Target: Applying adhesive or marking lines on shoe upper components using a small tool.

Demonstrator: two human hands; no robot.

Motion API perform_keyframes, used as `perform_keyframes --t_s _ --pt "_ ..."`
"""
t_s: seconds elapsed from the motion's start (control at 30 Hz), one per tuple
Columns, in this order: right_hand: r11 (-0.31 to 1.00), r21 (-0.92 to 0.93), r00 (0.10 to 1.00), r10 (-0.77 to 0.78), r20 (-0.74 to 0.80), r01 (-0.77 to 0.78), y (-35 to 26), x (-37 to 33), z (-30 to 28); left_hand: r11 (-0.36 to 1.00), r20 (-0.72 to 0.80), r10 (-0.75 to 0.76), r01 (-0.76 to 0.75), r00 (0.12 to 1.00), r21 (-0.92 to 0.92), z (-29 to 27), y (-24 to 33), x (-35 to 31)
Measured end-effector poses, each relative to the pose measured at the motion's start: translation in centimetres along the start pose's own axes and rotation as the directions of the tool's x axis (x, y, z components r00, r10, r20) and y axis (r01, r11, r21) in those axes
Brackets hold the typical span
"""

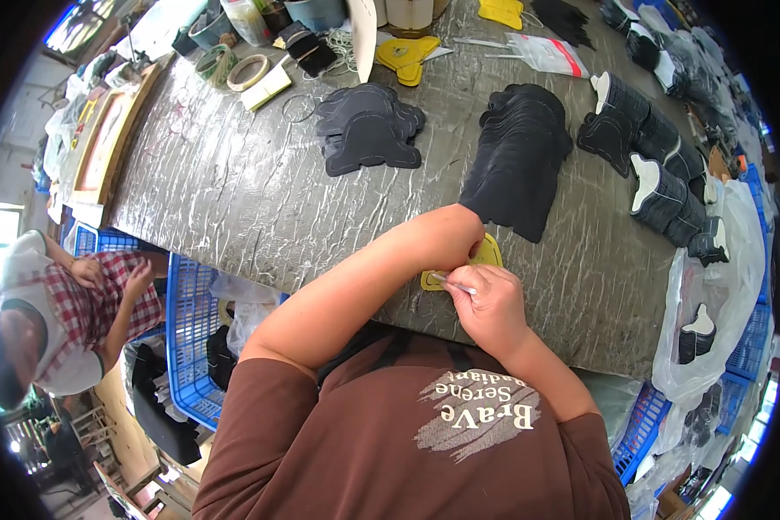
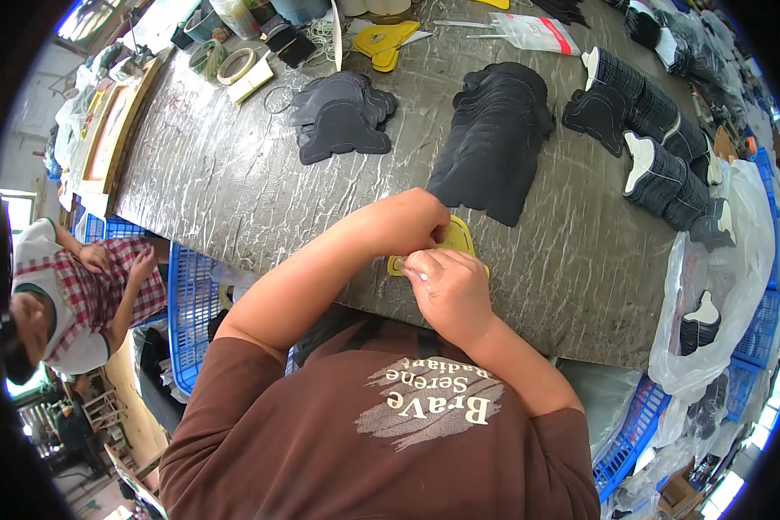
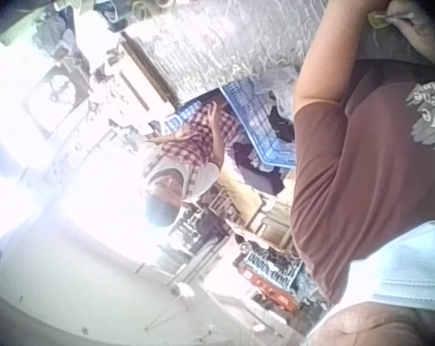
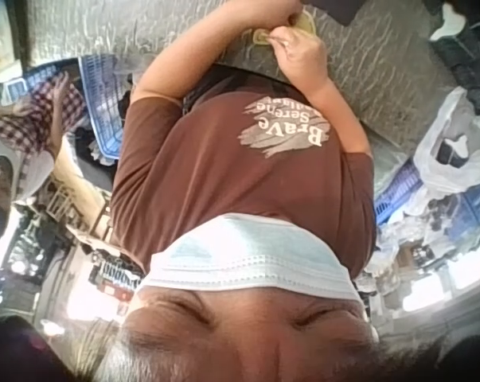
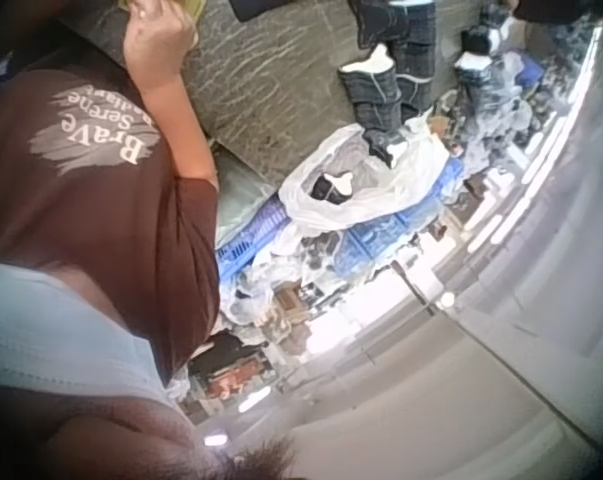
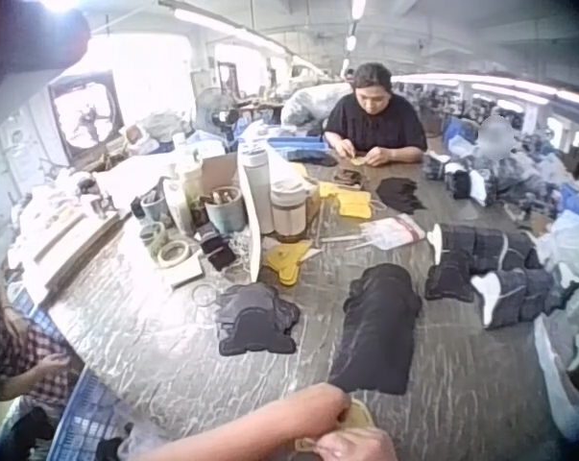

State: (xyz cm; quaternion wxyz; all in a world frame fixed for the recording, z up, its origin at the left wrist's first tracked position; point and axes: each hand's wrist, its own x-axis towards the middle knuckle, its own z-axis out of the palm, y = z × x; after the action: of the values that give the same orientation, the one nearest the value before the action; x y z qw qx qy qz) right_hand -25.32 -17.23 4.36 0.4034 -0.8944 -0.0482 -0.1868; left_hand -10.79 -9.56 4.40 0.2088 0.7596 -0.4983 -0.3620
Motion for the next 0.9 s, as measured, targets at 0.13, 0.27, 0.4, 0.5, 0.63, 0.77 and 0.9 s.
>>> perform_keyframes --t_s 0.13,0.27,0.4,0.5,0.63,0.77,0.9 --pt "0.999 -0.018 0.997 -0.051 0.052 0.052 0.2 0.0 0.0 1.000 0.015 -0.022 0.022 1.000 0.014 -0.1 0.0 0.0" --pt "1.000 0.006 0.996 0.000 0.090 0.000 -0.1 0.0 -0.3 1.000 0.019 -0.020 0.020 1.000 0.016 -0.1 0.2 0.0" --pt "0.995 0.002 0.992 0.100 0.072 -0.100 0.3 -0.5 -0.9 1.000 0.013 -0.019 0.018 1.000 0.010 0.1 -0.1 0.1" --pt "0.985 0.042 0.986 0.165 0.027 -0.166 0.9 -1.0 -1.3 1.000 0.008 0.000 0.000 1.000 0.018 0.2 -0.1 0.1" --pt "0.969 0.072 0.972 0.236 0.016 -0.236 1.4 -1.7 -2.0 1.000 0.025 -0.008 0.008 1.000 0.027 0.2 -0.3 0.2" --pt "0.960 0.073 0.960 0.275 -0.043 -0.272 1.8 -2.1 -2.5 1.000 0.024 -0.013 0.013 1.000 0.015 -0.1 0.1 0.0" --pt "0.959 0.058 0.958 0.280 -0.056 -0.277 1.7 -2.2 -2.6 1.000 0.020 -0.018 0.017 1.000 0.026 0.0 0.2 -0.1"
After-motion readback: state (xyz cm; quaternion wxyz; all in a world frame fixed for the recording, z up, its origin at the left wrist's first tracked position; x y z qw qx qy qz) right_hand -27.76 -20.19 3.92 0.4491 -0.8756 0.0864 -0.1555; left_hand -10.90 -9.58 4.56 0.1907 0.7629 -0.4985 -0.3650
